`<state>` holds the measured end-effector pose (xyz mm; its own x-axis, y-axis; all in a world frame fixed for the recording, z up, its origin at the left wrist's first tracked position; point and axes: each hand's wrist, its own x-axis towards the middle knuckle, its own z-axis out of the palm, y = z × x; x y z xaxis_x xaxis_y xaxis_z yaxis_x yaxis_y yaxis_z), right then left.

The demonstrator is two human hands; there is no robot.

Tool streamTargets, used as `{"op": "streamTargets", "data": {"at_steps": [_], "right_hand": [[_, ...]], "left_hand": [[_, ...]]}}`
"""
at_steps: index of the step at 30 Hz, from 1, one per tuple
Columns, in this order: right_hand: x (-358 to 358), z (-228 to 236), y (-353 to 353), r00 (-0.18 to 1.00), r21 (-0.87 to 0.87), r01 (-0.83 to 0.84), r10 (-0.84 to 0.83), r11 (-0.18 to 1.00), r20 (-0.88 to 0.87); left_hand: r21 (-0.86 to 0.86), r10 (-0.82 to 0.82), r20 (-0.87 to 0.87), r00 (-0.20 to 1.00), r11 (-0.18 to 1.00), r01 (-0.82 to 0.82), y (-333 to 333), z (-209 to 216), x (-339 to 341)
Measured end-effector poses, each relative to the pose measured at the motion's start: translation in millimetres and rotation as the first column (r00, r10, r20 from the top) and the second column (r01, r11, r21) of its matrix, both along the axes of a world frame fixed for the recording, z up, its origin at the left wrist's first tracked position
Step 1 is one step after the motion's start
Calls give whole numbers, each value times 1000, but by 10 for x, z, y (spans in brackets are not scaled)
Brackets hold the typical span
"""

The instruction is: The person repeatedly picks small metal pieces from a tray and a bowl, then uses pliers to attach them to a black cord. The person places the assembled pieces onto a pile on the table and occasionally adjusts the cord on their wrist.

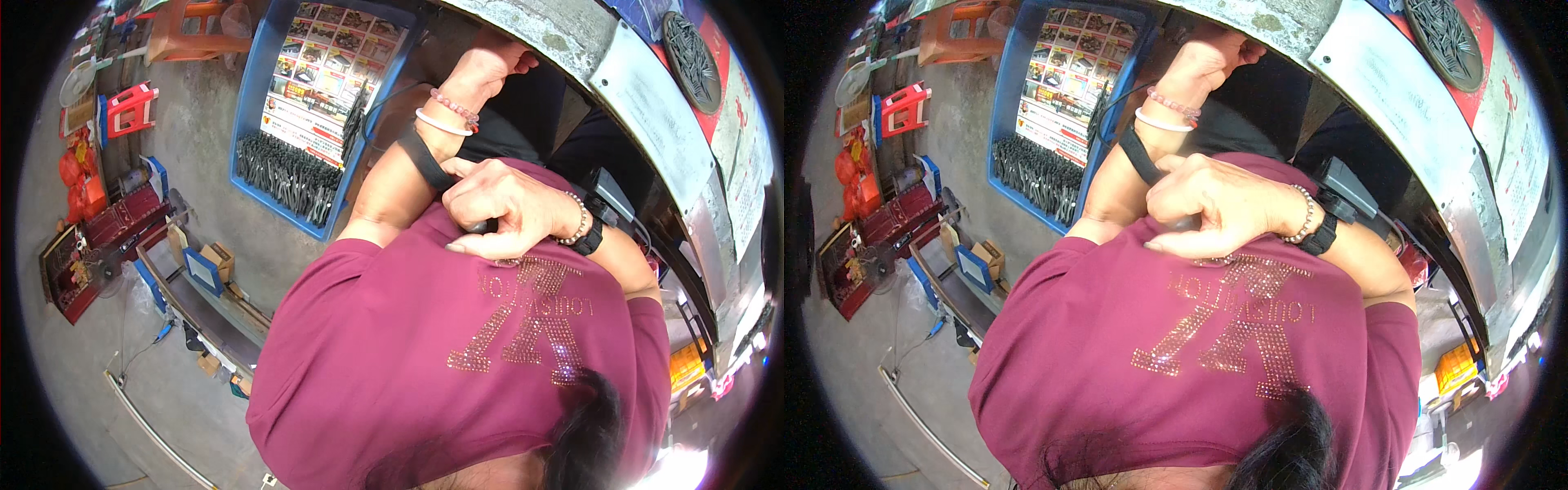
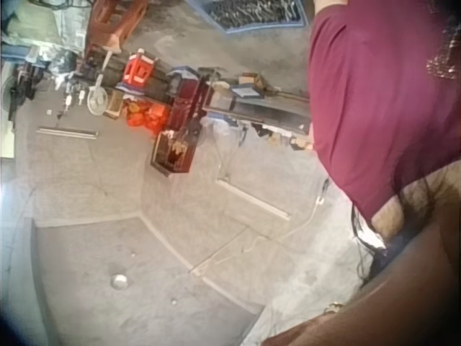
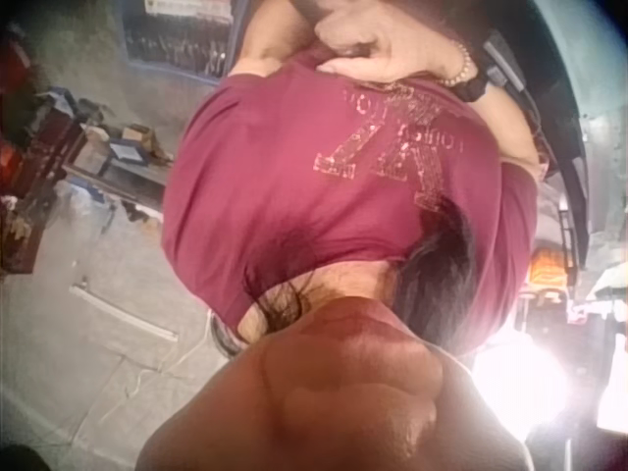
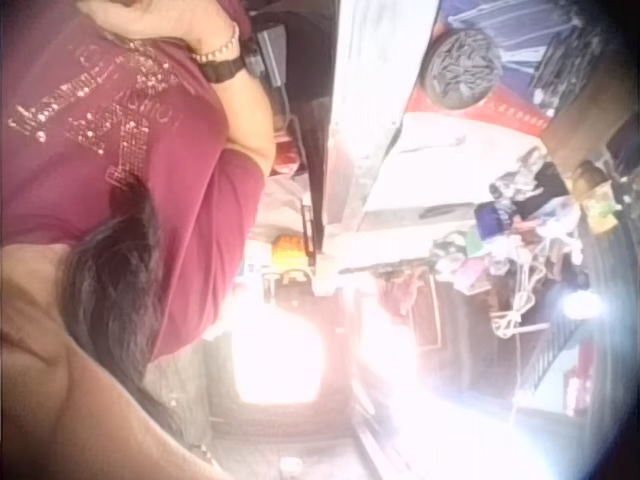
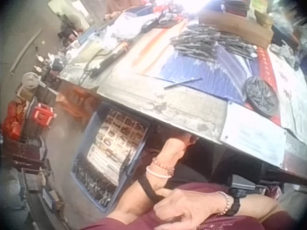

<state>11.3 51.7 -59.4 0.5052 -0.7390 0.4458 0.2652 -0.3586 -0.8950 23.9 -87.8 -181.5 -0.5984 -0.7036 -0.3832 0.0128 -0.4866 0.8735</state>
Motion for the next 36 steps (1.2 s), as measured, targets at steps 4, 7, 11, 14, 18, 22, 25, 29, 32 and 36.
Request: {"op": "streamTargets", "data": {"at_steps": [4, 7, 11, 14, 18, 22, 25, 29, 32, 36], "right_hand": [[2, 25, 10, 1000, -17, 6, -6, 1000, 15], [-3, 16, 10, 1000, -19, 20, -20, 1000, 2], [-11, -23, -1, 996, 11, 90, -90, 996, 26], [-116, -58, -44, 980, 227, 165, -185, 960, 67], [-279, -41, -72, 893, 263, 396, -436, 880, 112], [-372, 20, -77, 825, 516, 468, -564, 717, 37], [-383, 7, -163, 801, 579, 464, -596, 671, 49], [-372, -77, -350, 774, 466, 569, -633, 678, -25], [-338, -89, -415, 778, 467, 600, -611, 650, -149], [-285, 9, -371, 838, 373, 543, -515, 753, -181]], "left_hand": [[79, -63, -46, 997, 995, 67, -18, -39, 38], [258, -131, -95, 987, 954, 152, -136, -8, 152], [99, -84, 21, 996, 992, 82, -40, -101, 68], [-37, -104, 86, 991, 993, 108, -29, -285, 47], [-447, -199, 363, 910, 820, 358, -128, -386, 205], [-667, -213, 82, 974, 714, 212, 58, -94, 436], [-338, -286, -3, 958, 902, 268, 257, 179, 655], [-764, -76, 290, 954, 582, 278, 353, 221, 628], [-775, -76, 431, 899, 479, 412, 386, 206, 684], [-42, -187, -287, 939, 982, 183, 602, 392, 771]]}}
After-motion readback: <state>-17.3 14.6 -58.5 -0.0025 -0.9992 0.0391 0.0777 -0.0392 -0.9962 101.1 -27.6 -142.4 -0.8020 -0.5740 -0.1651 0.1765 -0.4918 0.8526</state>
